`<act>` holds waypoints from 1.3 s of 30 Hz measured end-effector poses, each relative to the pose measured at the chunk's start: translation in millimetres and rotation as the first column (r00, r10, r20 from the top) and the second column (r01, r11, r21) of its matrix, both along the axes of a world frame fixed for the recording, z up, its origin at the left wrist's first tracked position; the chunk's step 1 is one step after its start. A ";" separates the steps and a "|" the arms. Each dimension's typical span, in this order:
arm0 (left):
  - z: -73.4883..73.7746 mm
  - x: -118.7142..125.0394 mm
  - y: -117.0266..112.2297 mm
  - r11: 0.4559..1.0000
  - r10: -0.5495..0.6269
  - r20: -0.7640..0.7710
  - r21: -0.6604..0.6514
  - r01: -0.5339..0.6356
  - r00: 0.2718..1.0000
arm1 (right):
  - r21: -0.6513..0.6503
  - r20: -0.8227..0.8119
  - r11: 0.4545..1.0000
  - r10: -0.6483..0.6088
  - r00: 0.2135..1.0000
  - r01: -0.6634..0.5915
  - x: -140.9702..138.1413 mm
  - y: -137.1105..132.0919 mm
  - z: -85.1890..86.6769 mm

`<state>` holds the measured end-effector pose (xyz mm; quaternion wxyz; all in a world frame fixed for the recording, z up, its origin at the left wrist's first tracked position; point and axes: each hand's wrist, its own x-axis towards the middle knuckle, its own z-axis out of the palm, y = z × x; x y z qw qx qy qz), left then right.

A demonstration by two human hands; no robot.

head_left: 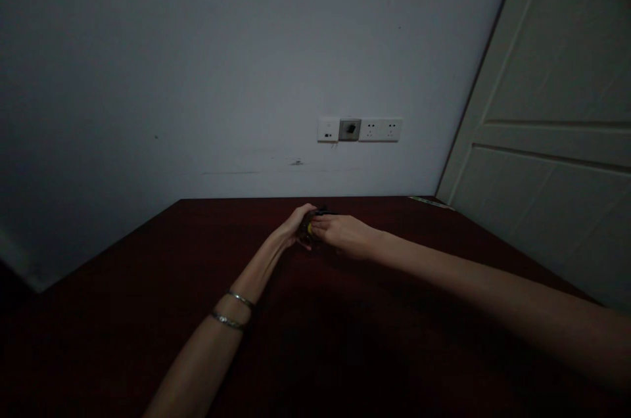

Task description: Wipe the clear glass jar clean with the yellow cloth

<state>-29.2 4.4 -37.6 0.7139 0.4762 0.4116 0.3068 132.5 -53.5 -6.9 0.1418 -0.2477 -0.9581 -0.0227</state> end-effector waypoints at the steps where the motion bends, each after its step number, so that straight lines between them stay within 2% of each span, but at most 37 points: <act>1: 1.3 1.5 -0.9 0.998 0.045 -0.018 0.048 -0.044 0.999 | -0.041 -0.029 0.999 -0.016 0.999 0.015 0.1 -1.2 2.1; 3: 2.6 4.0 -1.0 0.978 0.147 -0.040 0.154 -0.139 0.988 | -0.166 -0.118 0.984 -0.081 0.990 0.061 -0.3 -3.2 5.9; 6: 2.2 7.0 1.7 0.930 0.252 0.033 0.270 -0.252 0.967 | -0.369 -0.219 0.922 -0.212 0.952 0.120 -2.9 -4.6 12.5; 10: 3.2 9.7 4.0 0.883 0.313 0.130 0.327 -0.338 0.941 | -0.483 -0.291 0.867 -0.290 0.912 0.121 -6.9 -3.9 23.4; 13: 5.6 10.0 4.7 0.854 0.341 0.192 0.347 -0.389 0.920 | -0.570 -0.380 0.814 -0.380 0.843 0.110 -11.9 -4.3 25.1; 16: 4.5 8.8 7.5 0.810 0.375 0.254 0.379 -0.448 0.892 | -0.650 -0.478 0.752 -0.516 0.711 0.109 -21.8 -7.2 17.4; 19: -1.3 6.6 10.8 0.751 0.400 0.311 0.428 -0.503 0.862 | -0.750 -0.533 0.660 -0.644 0.549 0.045 -34.1 -10.5 6.2; 23: -8.9 2.9 10.7 0.710 0.362 0.345 0.500 -0.495 0.866 | -0.837 -0.543 0.529 -0.766 0.344 -0.142 -45.8 -10.5 -3.2; 26: -11.1 -0.5 7.5 0.690 0.319 0.348 0.552 -0.468 0.881 | -0.847 -0.513 0.439 -0.821 0.250 -0.298 -48.6 -6.8 -5.1; 29: -11.2 -2.6 4.6 0.666 0.301 0.351 0.588 -0.459 0.887 | -0.839 -0.466 0.352 -0.859 0.214 -0.415 -47.2 -3.3 -4.9; 32: -10.4 -2.6 3.5 0.659 0.289 0.349 0.603 -0.449 0.892 | -0.823 -0.435 0.292 -0.875 0.211 -0.488 -43.4 -3.6 -4.8; 35: -7.9 -2.8 4.0 0.665 0.286 0.336 0.605 -0.438 0.897 | -0.796 -0.447 0.268 -0.865 0.229 -0.542 -38.3 -7.4 -5.1; 39: -1.8 -5.6 8.8 0.685 0.324 0.324 0.567 -0.457 0.889 | -0.766 -0.487 0.269 -0.836 0.254 -0.584 -27.7 -13.9 -3.5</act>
